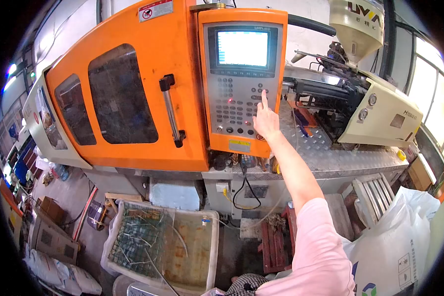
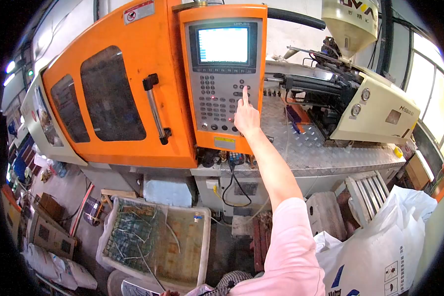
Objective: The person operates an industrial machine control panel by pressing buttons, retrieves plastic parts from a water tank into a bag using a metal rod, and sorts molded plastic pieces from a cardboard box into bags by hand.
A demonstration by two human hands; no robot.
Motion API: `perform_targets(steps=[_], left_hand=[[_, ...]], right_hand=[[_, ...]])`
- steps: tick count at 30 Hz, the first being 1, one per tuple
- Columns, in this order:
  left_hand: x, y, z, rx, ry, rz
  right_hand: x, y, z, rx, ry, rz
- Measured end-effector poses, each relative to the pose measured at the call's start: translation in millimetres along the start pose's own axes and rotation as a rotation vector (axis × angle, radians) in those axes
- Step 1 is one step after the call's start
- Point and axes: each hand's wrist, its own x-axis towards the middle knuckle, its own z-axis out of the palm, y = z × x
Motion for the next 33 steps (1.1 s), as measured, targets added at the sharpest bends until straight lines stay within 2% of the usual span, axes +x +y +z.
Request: perform_targets(steps=[4,7,9,14,16,20,22,28,33], left_hand=[[-6,8,4,0.115,-0.013,0.029],[-7,9,8,0.059,0.01,-0.019],[-9,11,12,0.038,0.026,-0.022],[-22,23,18,0.019,0.005,0.039],[-21,20,16,-0.099,-0.028,0.033],[-18,15,12,-0.122,-0.074,0.053],[-19,19,17,-0.028,0.019,0.009],[-31,31,17,0.053,-0.003,0.076],[-28,29,11,0.018,0.001,0.024]], right_hand=[[1,5,1,0.006,0.009,0.012],[4,7,3,0.009,-0.032,0.036],[5,5,0,-0.047,-0.145,0.063],[6,-5,-1,-0.014,-0.098,0.098],[7,-11,1,-0.005,-0.068,0.106],[10,-29,3,0.033,-0.076,-0.015],[14,-41,6,0.013,-0.136,-0.116],[33,-63,31,-0.007,-0.15,-0.18],[39,-76,33,-0.017,-0.182,-0.202]])
